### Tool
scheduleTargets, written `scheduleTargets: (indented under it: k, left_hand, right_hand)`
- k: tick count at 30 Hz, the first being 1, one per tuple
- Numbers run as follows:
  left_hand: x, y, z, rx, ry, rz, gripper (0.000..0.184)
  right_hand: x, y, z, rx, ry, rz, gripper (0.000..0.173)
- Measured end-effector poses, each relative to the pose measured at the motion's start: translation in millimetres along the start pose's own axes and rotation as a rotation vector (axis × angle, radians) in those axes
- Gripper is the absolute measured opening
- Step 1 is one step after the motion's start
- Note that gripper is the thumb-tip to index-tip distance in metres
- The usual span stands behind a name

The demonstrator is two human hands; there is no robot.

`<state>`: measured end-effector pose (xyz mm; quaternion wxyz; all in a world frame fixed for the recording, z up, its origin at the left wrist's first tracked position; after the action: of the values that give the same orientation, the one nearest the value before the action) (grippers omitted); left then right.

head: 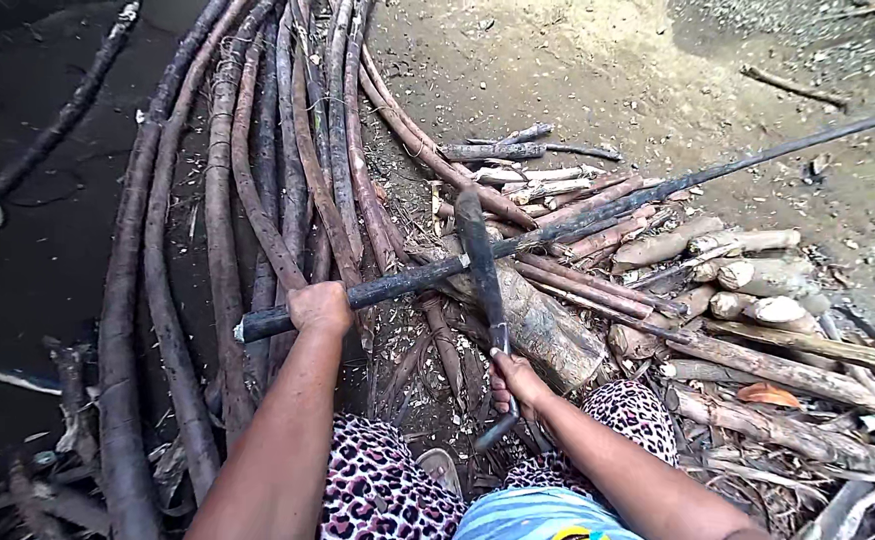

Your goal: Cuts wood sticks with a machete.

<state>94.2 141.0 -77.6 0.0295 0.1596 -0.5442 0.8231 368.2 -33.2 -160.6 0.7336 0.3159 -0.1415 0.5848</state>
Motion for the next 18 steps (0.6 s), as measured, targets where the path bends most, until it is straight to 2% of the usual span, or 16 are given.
scheduleTargets:
  k: [2, 3, 5, 8, 10, 13, 16, 18]
  left_hand:
    - [-2, 2, 4, 0.004, -0.035, 0.003, 0.021]
    - [-2, 4, 5, 0.006, -0.043, 0.003, 0.022]
    - [-2, 4, 5, -0.001, -0.035, 0.007, 0.022]
    - [-1, 1, 3, 0.013, -0.019, 0.006, 0.020]
    - [-2, 7, 2, 0.030, -0.021, 0.002, 0.020]
    - [-2, 13, -2, 0.055, -0.024, 0.001, 0.022]
    - [-1, 17, -3, 0.077, -0.029, 0.024, 0.023]
    - [-2, 17, -2, 0.082, -0.032, 0.038, 0.023]
  right_hand:
    - [10, 32, 19, 0.160, 0.070, -0.233, 0.048]
    - [17, 42, 24, 0.155, 0.074, -0.217, 0.047]
    - [32, 41, 30, 0.075, -0.010, 0.026, 0.040]
    - [65, 30, 50, 0.026, -0.271, 0.435, 0.031]
    - [99, 30, 78, -0.032, -0.515, 0.583, 0.029]
    - [168, 38, 140, -0.131, -1.067, 0.602, 0.020]
    - [230, 54, 210, -0.120, -1.623, 0.469, 0.021]
    - [261, 64, 236, -0.184, -1.882, 0.336, 0.016]
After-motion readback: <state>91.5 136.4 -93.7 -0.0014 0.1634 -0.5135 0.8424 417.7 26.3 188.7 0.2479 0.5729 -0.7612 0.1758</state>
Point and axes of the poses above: each hand's wrist, its own z-axis away from the middle knuckle, its own y-axis out of the palm, x = y × z, the point moved 7 cm from there along -z, towards the middle knuckle, and after that the axes turned 1 degree about -y, right-handed, at the moved point
